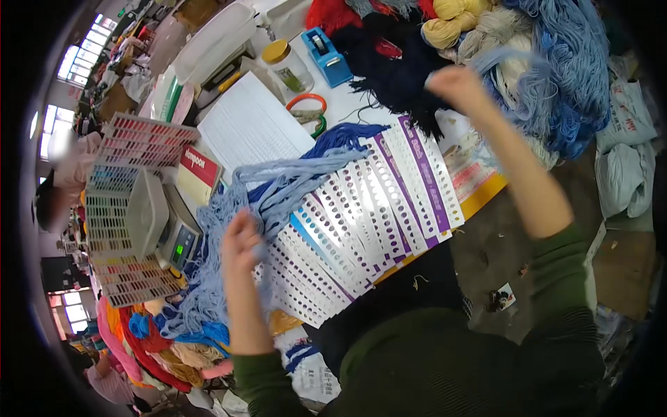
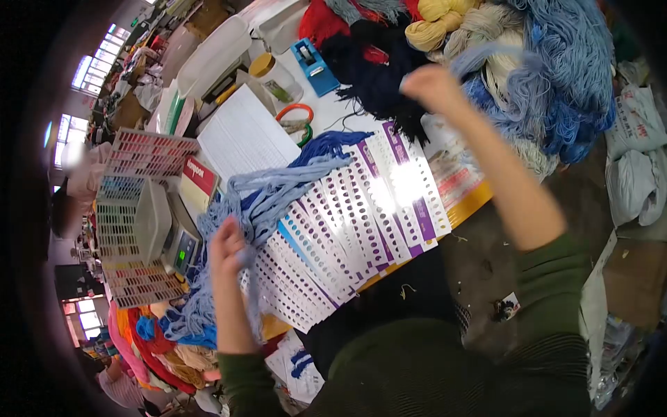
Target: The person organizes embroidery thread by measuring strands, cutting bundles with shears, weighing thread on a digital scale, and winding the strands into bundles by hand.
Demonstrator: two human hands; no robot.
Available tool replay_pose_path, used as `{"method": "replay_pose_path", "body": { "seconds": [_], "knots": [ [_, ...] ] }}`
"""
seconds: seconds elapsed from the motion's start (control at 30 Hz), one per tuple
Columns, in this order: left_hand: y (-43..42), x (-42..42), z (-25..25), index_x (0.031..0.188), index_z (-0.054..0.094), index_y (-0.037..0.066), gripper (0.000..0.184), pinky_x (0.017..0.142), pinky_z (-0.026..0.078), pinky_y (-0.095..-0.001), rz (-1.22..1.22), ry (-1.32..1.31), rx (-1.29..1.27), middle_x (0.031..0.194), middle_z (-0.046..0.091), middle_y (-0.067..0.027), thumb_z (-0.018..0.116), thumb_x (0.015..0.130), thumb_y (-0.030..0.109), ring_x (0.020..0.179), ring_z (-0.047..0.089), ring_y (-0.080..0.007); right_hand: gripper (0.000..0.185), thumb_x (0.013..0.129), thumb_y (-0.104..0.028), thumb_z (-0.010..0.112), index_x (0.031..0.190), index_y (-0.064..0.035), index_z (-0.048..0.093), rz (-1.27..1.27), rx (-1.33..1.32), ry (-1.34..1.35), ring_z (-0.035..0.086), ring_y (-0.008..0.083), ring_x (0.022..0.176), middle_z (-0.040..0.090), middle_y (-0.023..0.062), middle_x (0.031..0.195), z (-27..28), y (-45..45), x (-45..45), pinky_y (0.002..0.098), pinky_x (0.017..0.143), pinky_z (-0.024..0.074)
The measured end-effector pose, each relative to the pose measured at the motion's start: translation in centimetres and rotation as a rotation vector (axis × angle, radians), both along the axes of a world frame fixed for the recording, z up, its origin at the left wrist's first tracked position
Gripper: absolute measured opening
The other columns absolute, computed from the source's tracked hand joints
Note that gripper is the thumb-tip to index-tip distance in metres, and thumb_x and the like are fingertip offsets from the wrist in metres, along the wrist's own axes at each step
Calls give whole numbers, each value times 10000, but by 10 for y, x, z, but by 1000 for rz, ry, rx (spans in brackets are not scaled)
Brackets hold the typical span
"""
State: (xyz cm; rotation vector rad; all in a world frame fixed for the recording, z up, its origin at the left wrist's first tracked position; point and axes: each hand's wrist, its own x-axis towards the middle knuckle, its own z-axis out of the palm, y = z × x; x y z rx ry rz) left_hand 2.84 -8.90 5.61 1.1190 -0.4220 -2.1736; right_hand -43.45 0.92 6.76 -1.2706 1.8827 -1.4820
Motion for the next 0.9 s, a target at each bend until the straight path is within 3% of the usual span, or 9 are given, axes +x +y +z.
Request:
{"method": "replay_pose_path", "body": {
  "seconds": [0.03, 0.13, 0.2, 0.27, 0.37, 0.57, 0.67, 0.8, 0.9],
  "knots": [
    [10, -65, 9, 845, 540, 79, 106, 304, 230, -158, 54, -230, -35, 765, 590, -13, 479, 779, 136, 417, 410, -20, 150, 624, -145, 634, 673, -7, 600, 5, -1, -128, 521, 113, 562, 583, 39, 620, -31, -2, 19, 258, 550, 424],
    [15, -167, -9, 945, 520, 5, 229, 358, 264, -149, -241, -125, -137, 860, 580, -66, 469, 764, 137, 446, 409, -28, 106, 623, -122, 578, 637, -18, 587, -32, 114, -11, 546, 196, 565, 568, 101, 611, -74, 1, 61, 287, 540, 416],
    [22, -215, -21, 862, 537, 10, 156, 313, 226, -160, -363, -209, -171, 728, 588, -62, 492, 766, 124, 388, 360, -11, 108, 631, -129, 558, 632, -24, 578, -141, 4, 200, 529, 245, 588, 545, 107, 618, -86, 2, 76, 312, 541, 404],
    [33, -248, -41, 755, 559, 9, 119, 322, 237, -195, -442, -568, -396, 625, 554, -46, 519, 736, 119, 389, 368, -41, 132, 624, -150, 588, 668, -26, 576, -209, 15, 185, 508, 264, 621, 520, 103, 653, -90, 3, 88, 342, 559, 389],
    [34, -272, -62, 564, 540, 2, 151, 341, 266, -242, -520, -801, -647, 489, 482, -29, 541, 690, 84, 378, 372, -79, 171, 605, -144, 623, 666, 4, 562, -246, -97, 406, 491, 221, 545, 502, 101, 625, -92, 4, 95, 306, 495, 367],
    [34, -258, -58, 556, 514, -2, 177, 376, 303, -240, -717, -874, -760, 499, 487, -32, 544, 706, 88, 419, 395, -80, 105, 605, -79, 562, 685, -11, 554, -182, 3, 208, 487, 278, 659, 494, 118, 671, -88, 9, 86, 344, 602, 376],
    [30, -245, -86, 640, 553, -64, 274, 542, 416, -351, -653, -991, -859, 612, 550, -198, 539, 690, 205, 557, 550, -269, 180, 639, -106, 537, 792, -11, 533, 66, -77, 371, 459, 279, 704, 481, 119, 754, -88, 12, 97, 355, 606, 355],
    [39, -254, -41, 677, 543, 6, 146, 367, 273, -204, -516, -580, -465, 540, 488, -16, 516, 755, 126, 417, 388, -58, 259, 623, -146, 543, 850, -20, 536, 17, 45, 557, 453, 271, 761, 472, 115, 841, -68, 24, 117, 350, 651, 349],
    [42, -257, -41, 664, 547, 19, 135, 370, 265, -189, -485, -512, -511, 538, 486, -14, 515, 752, 116, 416, 387, -49, 292, 588, -133, 545, 857, -19, 539, 74, -25, 450, 462, 260, 743, 475, 110, 833, -75, 24, 111, 334, 641, 361]
  ]
}}
